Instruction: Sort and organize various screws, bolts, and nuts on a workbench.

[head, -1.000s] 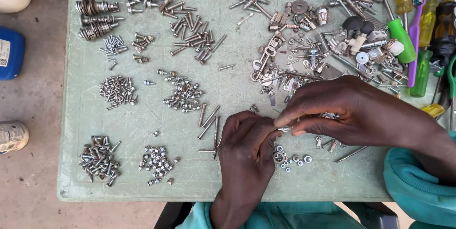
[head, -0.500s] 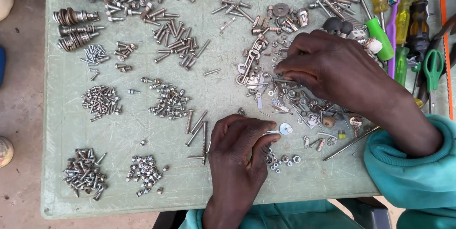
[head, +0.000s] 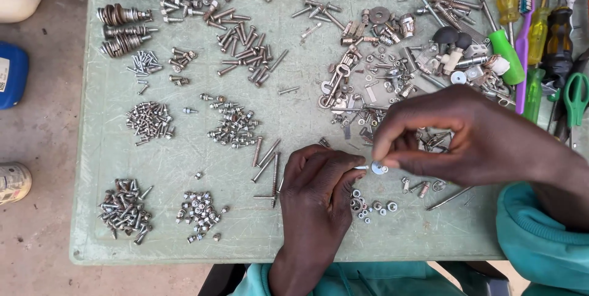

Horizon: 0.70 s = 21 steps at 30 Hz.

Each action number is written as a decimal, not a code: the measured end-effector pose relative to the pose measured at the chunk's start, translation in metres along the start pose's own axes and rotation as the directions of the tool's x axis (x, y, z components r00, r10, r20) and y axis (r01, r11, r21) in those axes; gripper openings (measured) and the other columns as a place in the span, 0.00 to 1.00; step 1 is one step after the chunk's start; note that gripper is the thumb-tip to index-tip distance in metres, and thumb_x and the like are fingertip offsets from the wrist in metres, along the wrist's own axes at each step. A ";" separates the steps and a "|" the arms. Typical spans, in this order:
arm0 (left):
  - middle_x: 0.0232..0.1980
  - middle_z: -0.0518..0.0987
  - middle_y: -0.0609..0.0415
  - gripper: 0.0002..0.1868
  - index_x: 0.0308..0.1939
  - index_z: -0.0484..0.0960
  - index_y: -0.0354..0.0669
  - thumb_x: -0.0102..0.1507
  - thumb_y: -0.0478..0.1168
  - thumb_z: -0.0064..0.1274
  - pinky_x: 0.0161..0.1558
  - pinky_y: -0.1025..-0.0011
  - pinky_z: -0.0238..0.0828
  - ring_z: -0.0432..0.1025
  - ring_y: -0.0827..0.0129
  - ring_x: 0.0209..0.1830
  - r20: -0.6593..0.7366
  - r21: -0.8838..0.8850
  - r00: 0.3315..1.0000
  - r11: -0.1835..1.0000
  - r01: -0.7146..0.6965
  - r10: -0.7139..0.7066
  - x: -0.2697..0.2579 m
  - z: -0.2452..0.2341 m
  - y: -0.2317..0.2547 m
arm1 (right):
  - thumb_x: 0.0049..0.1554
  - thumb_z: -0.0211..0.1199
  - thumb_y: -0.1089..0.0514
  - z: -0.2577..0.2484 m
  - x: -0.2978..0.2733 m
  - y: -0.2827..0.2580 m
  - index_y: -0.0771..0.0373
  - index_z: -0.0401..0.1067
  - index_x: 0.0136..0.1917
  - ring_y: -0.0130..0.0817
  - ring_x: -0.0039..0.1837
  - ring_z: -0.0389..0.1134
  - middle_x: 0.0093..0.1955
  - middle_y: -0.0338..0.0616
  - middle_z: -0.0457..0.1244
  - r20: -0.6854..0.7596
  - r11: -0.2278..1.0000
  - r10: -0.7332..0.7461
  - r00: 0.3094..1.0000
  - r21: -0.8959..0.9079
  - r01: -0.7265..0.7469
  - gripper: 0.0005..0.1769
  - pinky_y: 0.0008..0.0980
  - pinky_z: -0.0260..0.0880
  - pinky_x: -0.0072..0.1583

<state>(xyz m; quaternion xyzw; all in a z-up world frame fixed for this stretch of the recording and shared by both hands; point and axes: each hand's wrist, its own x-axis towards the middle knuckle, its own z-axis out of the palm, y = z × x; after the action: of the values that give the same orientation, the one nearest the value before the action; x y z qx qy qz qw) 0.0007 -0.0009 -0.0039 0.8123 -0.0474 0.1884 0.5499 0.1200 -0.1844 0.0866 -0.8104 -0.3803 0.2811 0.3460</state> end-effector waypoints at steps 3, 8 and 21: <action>0.39 0.82 0.59 0.04 0.39 0.82 0.45 0.67 0.35 0.52 0.51 0.64 0.68 0.71 0.61 0.46 0.015 0.017 1.000 1.000 -0.001 0.001 0.001 -0.001 0.001 | 0.55 0.68 0.57 0.008 0.014 -0.012 0.52 0.82 0.50 0.25 0.44 0.79 0.44 0.34 0.76 -0.006 0.995 -0.091 0.996 0.034 0.092 0.09 0.26 0.79 0.44; 0.40 0.82 0.57 0.06 0.39 0.82 0.43 0.68 0.35 0.49 0.50 0.63 0.69 0.71 0.59 0.46 0.009 0.008 1.000 1.000 0.002 -0.002 -0.001 -0.001 -0.001 | 0.57 0.66 0.56 0.013 0.017 -0.010 0.54 0.81 0.50 0.24 0.42 0.75 0.43 0.35 0.74 -0.001 0.989 -0.149 0.989 0.026 0.149 0.08 0.25 0.74 0.45; 0.40 0.82 0.59 0.08 0.41 0.82 0.45 0.70 0.36 0.46 0.52 0.64 0.68 0.70 0.59 0.48 0.018 0.003 1.000 1.000 0.004 -0.004 -0.003 0.000 -0.003 | 0.54 0.69 0.56 0.017 0.018 -0.012 0.52 0.81 0.41 0.20 0.39 0.75 0.37 0.31 0.73 -0.038 0.992 -0.122 0.992 -0.029 0.121 0.01 0.21 0.73 0.44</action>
<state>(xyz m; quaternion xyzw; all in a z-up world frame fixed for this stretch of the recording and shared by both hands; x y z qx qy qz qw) -0.0016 0.0001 -0.0077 0.8148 -0.0502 0.1802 0.5487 0.1133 -0.1584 0.0822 -0.7956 -0.4255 0.2384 0.3592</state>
